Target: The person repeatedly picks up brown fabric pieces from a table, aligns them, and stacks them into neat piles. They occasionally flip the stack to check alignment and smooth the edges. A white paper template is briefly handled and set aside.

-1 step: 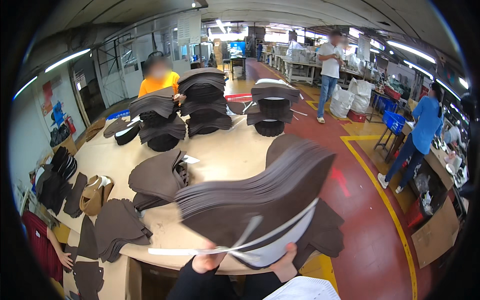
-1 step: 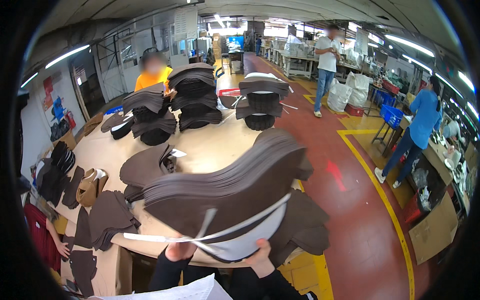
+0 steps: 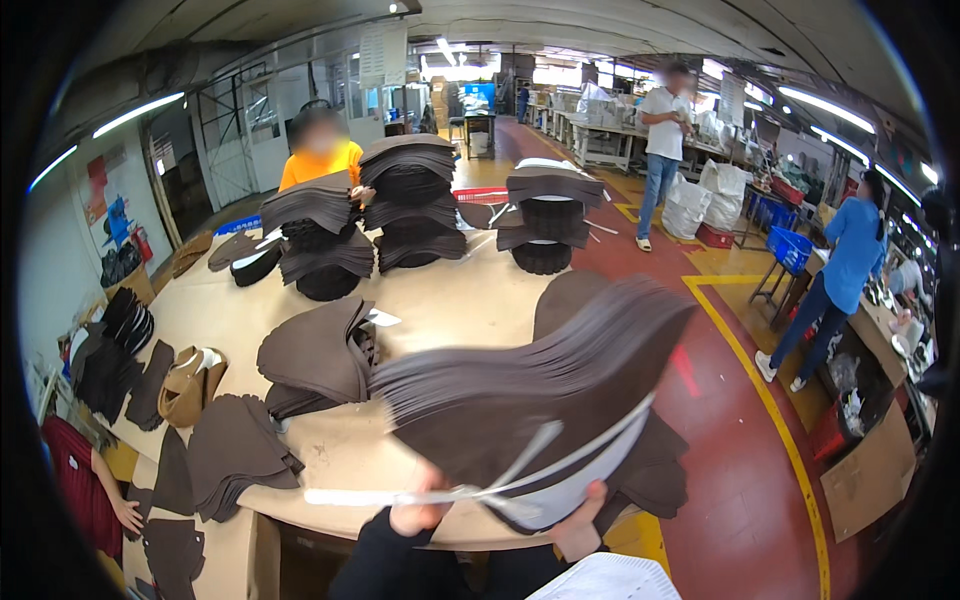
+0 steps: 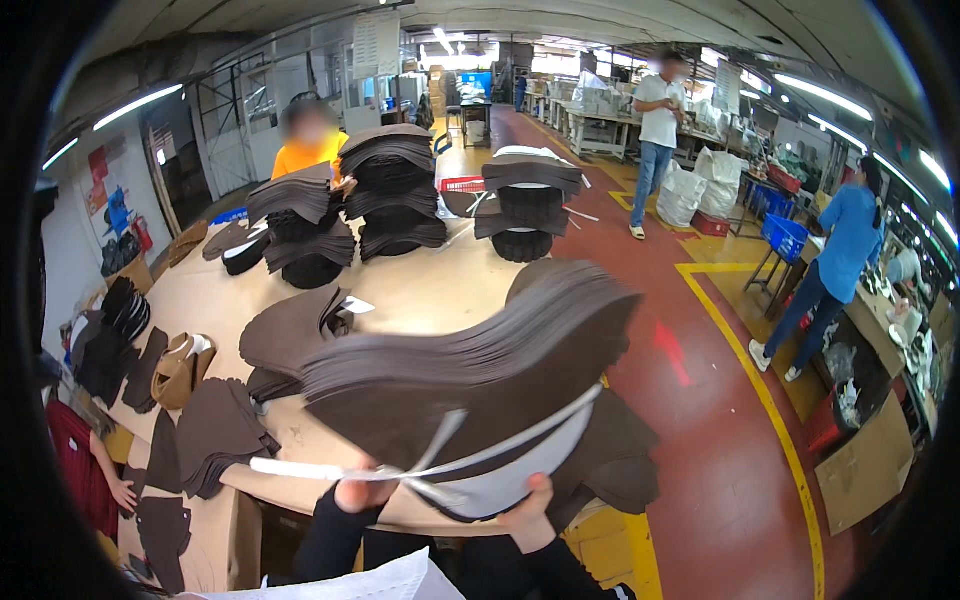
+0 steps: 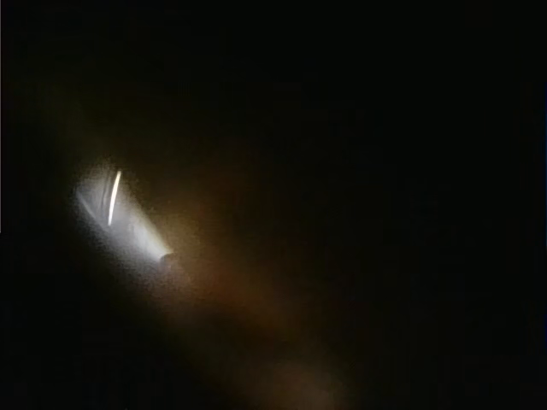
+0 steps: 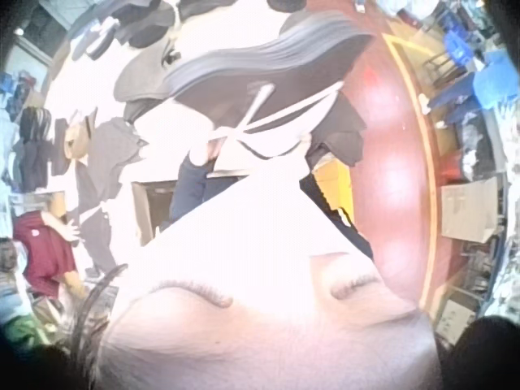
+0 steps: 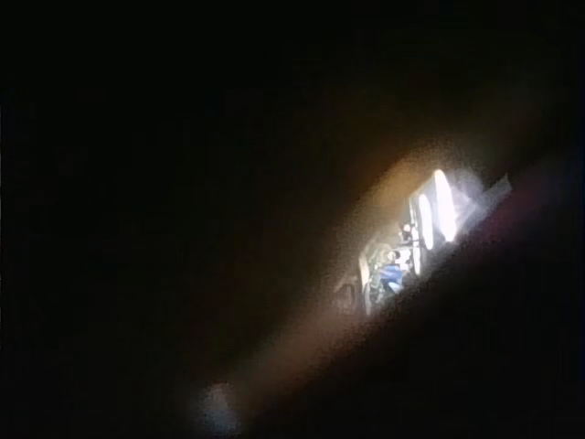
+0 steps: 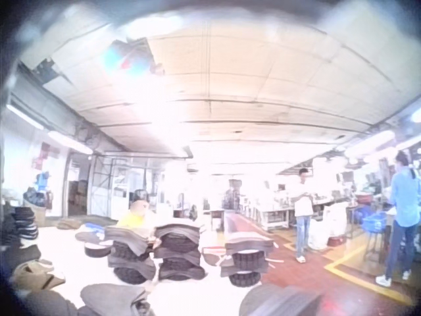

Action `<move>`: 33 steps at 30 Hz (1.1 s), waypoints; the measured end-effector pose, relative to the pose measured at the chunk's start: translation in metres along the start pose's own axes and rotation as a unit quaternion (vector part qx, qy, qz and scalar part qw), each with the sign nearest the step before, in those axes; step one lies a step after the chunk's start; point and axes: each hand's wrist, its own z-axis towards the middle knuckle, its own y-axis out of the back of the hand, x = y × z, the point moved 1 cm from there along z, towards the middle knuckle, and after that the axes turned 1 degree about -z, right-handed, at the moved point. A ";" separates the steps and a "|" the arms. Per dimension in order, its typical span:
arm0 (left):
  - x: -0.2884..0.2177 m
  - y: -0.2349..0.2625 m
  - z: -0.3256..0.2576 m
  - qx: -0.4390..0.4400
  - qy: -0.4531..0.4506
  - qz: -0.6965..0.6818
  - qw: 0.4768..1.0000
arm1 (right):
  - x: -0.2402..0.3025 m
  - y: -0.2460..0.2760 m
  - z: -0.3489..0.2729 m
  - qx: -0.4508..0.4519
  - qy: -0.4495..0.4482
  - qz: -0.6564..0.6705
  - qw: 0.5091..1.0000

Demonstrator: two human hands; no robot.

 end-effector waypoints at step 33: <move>0.202 0.151 0.127 -0.307 0.313 -0.232 0.868 | 0.226 -0.078 0.637 -0.278 0.134 -0.294 0.905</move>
